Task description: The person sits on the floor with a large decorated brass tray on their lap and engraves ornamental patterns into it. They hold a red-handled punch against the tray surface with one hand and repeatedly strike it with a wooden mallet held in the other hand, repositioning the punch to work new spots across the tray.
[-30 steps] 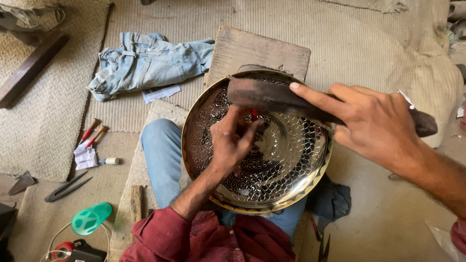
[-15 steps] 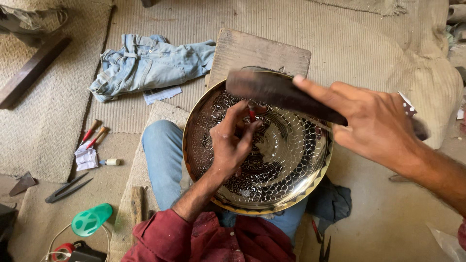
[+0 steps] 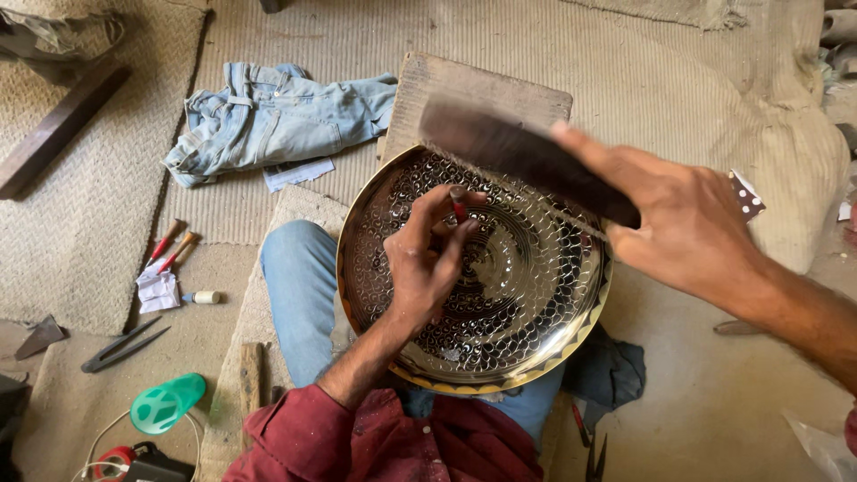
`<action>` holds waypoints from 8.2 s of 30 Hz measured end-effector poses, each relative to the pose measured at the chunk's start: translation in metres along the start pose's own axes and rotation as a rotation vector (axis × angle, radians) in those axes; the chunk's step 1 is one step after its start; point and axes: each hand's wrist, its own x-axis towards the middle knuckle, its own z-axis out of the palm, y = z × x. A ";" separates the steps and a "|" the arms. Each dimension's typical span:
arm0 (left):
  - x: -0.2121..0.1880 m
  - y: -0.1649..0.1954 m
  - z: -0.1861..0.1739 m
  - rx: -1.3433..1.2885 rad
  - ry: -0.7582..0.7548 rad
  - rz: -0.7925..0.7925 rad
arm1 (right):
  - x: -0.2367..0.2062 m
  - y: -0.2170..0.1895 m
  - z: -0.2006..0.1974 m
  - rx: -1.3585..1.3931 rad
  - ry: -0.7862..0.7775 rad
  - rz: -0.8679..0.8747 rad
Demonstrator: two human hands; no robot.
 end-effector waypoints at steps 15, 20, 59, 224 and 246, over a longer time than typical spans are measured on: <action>-0.001 -0.005 0.001 0.033 0.017 0.014 | -0.002 0.000 -0.004 0.098 0.124 -0.031; -0.002 -0.006 0.001 0.073 0.048 0.012 | -0.001 -0.008 -0.010 -0.129 0.111 -0.156; 0.005 0.022 0.025 -0.036 -1.050 0.077 | -0.253 -0.070 0.258 1.212 0.927 0.716; 0.002 0.006 0.032 -0.242 -1.156 0.369 | -0.244 -0.012 0.159 0.603 0.585 0.613; 0.016 -0.010 0.056 -0.321 -1.344 0.428 | -0.252 -0.033 0.200 0.176 0.695 0.544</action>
